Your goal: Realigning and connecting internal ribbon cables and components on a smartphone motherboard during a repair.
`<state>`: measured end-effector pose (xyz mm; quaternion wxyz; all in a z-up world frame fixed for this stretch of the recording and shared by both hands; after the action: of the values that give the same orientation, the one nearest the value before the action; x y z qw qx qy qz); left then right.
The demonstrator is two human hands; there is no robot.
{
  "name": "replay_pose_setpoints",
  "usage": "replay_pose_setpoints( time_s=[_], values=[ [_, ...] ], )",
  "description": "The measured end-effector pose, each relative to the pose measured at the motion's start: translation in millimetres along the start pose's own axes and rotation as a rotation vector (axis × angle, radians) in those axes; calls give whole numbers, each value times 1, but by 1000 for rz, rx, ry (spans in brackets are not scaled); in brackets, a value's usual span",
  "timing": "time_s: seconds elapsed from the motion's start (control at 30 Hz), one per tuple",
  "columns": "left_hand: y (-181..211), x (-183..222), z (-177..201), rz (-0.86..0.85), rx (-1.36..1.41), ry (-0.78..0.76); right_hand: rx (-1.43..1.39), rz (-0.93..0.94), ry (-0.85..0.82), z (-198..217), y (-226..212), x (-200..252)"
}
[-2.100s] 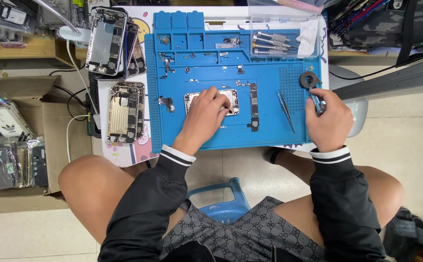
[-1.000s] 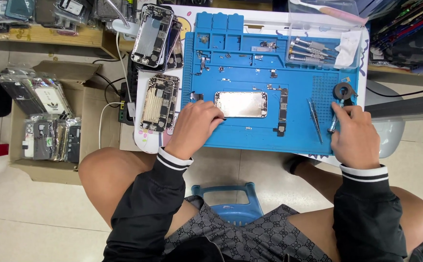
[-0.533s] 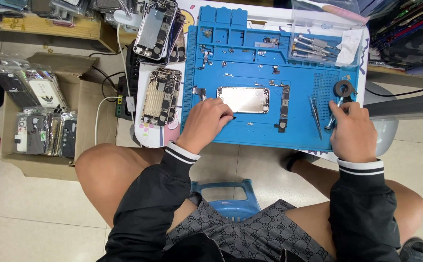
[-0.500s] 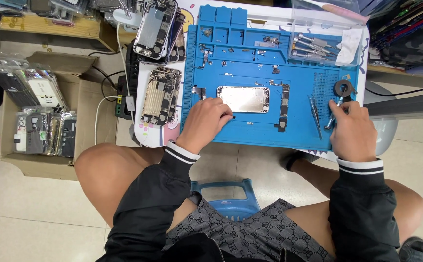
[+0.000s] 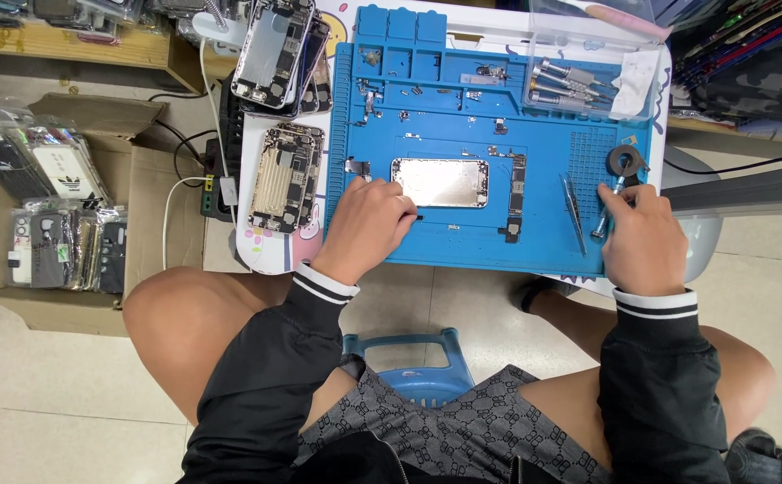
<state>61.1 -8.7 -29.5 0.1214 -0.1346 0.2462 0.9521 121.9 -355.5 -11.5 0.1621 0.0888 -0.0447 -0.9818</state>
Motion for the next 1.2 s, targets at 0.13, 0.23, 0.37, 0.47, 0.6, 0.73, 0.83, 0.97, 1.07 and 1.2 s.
replay_pose_setpoints(
  time_s=[0.13,0.23,0.37,0.47,0.6,0.73,0.83,0.97,1.07,1.2],
  values=[
    [4,-2,7,-24,-17,25,-10,-13,-6,3,-1,0],
    [5,-7,13,-6,0,25,-37,-47,-27,8,1,-3],
    [6,-13,20,4,-8,70,9,-90,-14,12,3,-4],
    [10,-18,22,0,7,126,-12,-118,86,28,-1,-12],
    [15,-25,19,-3,25,166,-149,-83,308,49,-17,-23],
    [16,-30,16,18,27,166,-241,-66,381,48,-32,-33],
    [13,-38,25,22,10,239,-276,-27,400,56,-45,-43],
    [-6,-49,46,137,-117,332,-322,-22,363,55,-53,-51],
    [-30,-54,57,231,-225,353,-321,-7,367,55,-56,-56],
    [-41,-55,80,305,-224,328,-336,-31,331,65,-58,-60]
  ],
)
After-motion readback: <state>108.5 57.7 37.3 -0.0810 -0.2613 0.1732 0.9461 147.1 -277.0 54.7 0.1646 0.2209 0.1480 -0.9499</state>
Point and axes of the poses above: each hand's wrist, its own x-axis away from the middle knuckle, its own z-axis out of the back of the hand, y = z × x, the point moved 7 cm from there along -x, towards the middle knuckle, and after that the axes turned 15 degrees about y, right-handed, at the moved point
